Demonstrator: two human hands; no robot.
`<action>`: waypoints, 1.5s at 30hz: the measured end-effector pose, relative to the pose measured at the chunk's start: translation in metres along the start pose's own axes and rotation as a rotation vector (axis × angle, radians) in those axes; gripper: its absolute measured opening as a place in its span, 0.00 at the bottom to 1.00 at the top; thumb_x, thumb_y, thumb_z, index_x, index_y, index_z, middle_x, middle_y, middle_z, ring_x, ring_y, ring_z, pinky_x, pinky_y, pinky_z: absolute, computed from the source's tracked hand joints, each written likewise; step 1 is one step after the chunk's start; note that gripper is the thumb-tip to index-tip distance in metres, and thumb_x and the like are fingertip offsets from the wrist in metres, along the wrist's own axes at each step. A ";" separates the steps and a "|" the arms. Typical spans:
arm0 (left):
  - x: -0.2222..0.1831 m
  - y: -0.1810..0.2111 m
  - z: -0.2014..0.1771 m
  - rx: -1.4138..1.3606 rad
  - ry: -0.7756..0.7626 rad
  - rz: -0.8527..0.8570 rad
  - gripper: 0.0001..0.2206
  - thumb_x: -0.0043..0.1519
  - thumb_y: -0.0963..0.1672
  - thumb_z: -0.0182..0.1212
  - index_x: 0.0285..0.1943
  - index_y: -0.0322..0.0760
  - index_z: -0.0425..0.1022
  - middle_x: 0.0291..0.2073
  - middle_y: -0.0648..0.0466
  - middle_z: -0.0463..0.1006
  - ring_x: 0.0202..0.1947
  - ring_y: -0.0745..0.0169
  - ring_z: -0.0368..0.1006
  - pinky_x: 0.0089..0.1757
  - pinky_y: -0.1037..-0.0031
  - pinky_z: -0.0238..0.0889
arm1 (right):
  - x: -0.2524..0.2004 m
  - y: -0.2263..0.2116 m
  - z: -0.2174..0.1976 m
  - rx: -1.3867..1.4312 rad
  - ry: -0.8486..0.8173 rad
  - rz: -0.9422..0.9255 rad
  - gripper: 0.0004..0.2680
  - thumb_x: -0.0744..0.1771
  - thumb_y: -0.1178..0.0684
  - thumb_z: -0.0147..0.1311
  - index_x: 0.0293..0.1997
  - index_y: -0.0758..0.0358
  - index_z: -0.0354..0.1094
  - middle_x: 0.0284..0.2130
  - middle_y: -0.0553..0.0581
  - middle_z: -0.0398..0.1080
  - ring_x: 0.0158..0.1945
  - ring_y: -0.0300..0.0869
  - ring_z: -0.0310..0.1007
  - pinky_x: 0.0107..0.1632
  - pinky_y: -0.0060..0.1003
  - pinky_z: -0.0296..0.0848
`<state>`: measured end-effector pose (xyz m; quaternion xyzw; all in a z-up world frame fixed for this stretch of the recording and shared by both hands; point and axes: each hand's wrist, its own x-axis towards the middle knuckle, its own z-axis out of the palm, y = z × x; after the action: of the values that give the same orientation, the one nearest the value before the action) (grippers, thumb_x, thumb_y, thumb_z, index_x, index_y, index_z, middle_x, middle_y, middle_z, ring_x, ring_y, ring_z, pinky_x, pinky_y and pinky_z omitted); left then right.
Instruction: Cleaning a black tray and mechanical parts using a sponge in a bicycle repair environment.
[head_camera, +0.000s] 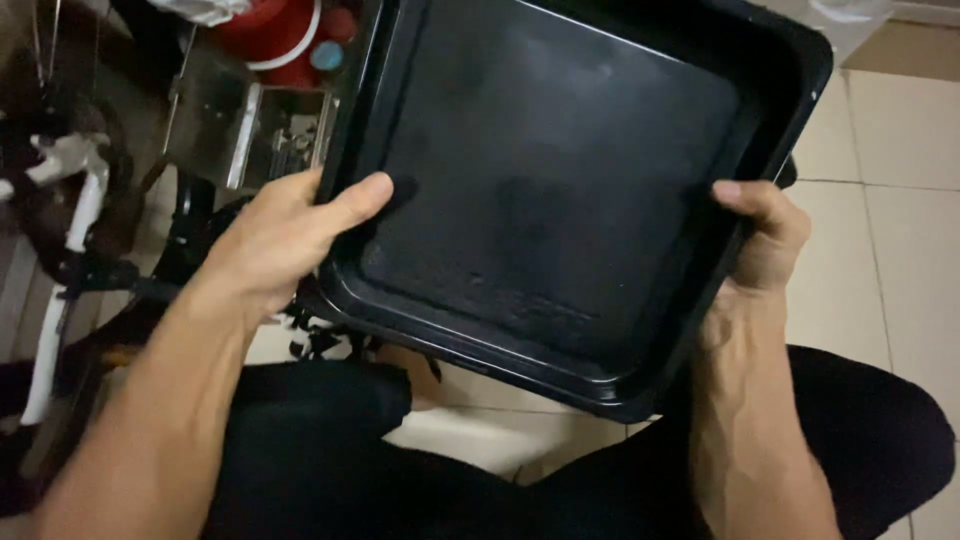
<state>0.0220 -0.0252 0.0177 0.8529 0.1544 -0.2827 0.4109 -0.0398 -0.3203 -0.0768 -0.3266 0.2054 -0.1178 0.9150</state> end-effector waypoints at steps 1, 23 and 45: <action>0.007 -0.007 0.000 -0.001 0.005 -0.007 0.28 0.56 0.55 0.55 0.65 0.43 0.73 0.57 0.54 0.81 0.55 0.58 0.78 0.57 0.70 0.67 | 0.005 0.004 -0.002 0.001 -0.003 0.008 0.19 0.54 0.60 0.52 0.49 0.66 0.73 0.40 0.61 0.77 0.41 0.54 0.77 0.48 0.51 0.79; 0.047 -0.047 0.039 -0.351 0.243 0.332 0.23 0.57 0.60 0.56 0.34 0.42 0.75 0.28 0.60 0.73 0.32 0.69 0.69 0.34 0.76 0.60 | -0.040 -0.021 0.068 -0.060 -0.346 -0.437 0.16 0.68 0.46 0.58 0.61 0.62 0.70 0.54 0.61 0.72 0.60 0.47 0.71 0.73 0.42 0.71; 0.033 -0.059 0.038 -0.488 0.388 0.638 0.19 0.62 0.57 0.65 0.32 0.42 0.79 0.21 0.56 0.74 0.28 0.68 0.68 0.30 0.74 0.64 | -0.006 0.074 -0.020 -1.816 -0.454 -0.974 0.11 0.64 0.56 0.63 0.51 0.55 0.74 0.52 0.63 0.66 0.50 0.61 0.71 0.53 0.50 0.70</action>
<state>0.0050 -0.0182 -0.0577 0.7732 0.0198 0.0684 0.6302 -0.0480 -0.2732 -0.1362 -0.9507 -0.1128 -0.2105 0.1980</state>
